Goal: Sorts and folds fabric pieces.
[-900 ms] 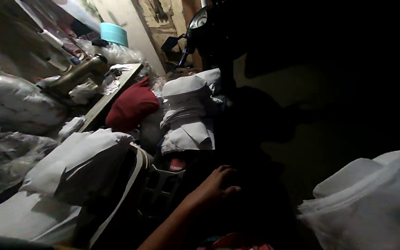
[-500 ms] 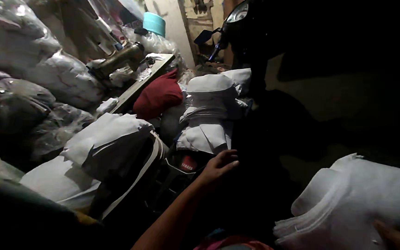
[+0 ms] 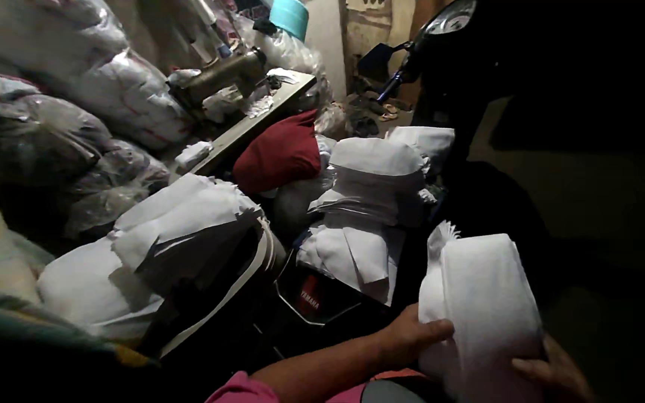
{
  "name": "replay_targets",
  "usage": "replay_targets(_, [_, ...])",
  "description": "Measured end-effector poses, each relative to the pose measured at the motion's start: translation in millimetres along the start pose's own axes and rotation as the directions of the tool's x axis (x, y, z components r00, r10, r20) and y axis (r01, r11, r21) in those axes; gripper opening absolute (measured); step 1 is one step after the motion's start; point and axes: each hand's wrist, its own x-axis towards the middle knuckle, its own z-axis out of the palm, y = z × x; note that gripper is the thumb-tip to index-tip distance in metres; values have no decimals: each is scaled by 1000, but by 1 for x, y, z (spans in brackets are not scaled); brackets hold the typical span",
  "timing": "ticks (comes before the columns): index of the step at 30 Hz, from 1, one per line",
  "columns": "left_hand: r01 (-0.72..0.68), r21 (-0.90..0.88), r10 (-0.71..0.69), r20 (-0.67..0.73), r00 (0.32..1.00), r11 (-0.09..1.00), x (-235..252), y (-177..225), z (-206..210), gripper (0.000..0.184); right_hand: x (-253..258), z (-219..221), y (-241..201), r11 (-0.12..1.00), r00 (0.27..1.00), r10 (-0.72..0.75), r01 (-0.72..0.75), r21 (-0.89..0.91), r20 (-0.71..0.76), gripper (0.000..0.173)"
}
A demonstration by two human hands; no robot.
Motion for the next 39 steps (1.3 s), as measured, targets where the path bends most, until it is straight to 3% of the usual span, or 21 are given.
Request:
replay_targets(2, [-69, -29, 66, -93, 993, 997, -3, 9, -6, 33, 27, 8, -6, 998, 993, 41, -47, 49, 110, 39])
replay_targets(4, [-139, -31, 132, -182, 974, 990, -7, 12, -14, 54, 55, 17, -4, 994, 971, 61, -81, 77, 230, 46])
replay_targets(6, [-149, -21, 135, -312, 941, 989, -15, 17, -20, 61, 82, 26, 8, 988, 932, 65, -111, 110, 357, 51])
replay_targets(9, [-150, -19, 123, -475, 871, 989, -25, 26, -31, 38, 118, 46, 27, 974, 856, 99, -187, 126, 507, 52])
replay_targets(12, [-209, 6, 161, -657, 736, 978, -34, 27, -30, 42, 145, 69, 28, 963, 754, 169, -263, 56, 635, 57])
replay_targets(14, [-228, 64, 187, -799, 572, 971, -32, 31, -20, 50, 164, 78, 24, 975, 683, 183, -216, -43, 708, 66])
replay_targets(17, [-269, 168, 260, -896, 359, 948, -21, 45, -14, 55, 194, 78, 19, 967, 637, 146, 71, -246, 757, 81])
replay_targets(19, [-356, 197, 318, -891, 323, 914, -14, 54, -26, 44, 209, 68, 15, 935, 655, 54, 233, -269, 754, 78])
replay_targets(22, [-412, 158, 311, -889, 336, 897, -7, 57, -65, 33, 234, 40, 16, 942, 707, 47, 204, -267, 705, 65])
replay_targets(24, [-291, 129, 209, -941, 265, 948, 0, 50, -95, 28, 247, 18, 24, 963, 760, 109, 80, -258, 640, 58])
replay_targets(27, [-36, 26, 31, -992, 125, 999, 13, 34, -119, 48, 266, -10, 32, 954, 835, 198, -44, -297, 513, 50])
replay_targets(30, [-4, 19, 20, -994, 105, 1000, 12, 27, -120, 52, 283, -24, 28, 950, 892, 227, -113, -292, 392, 48])
replay_targets(32, [91, 42, 32, -993, 114, 995, 7, 27, -118, 52, 294, -26, 28, 963, 932, 187, -112, -246, 310, 47])
replay_targets(36, [434, 163, 179, -984, 5, 886, -1, 33, -122, 71, 320, -19, 22, 978, 976, 57, -13, -209, 209, 48])
replay_targets(37, [523, 242, 291, -957, -12, 817, 1, 38, -119, 76, 327, -16, 20, 975, 979, 27, 19, -222, 200, 49])
replay_targets(39, [571, 492, 573, -818, 46, 657, 16, 53, -105, 71, 341, -11, 16, 965, 981, 6, 45, -257, 193, 50])
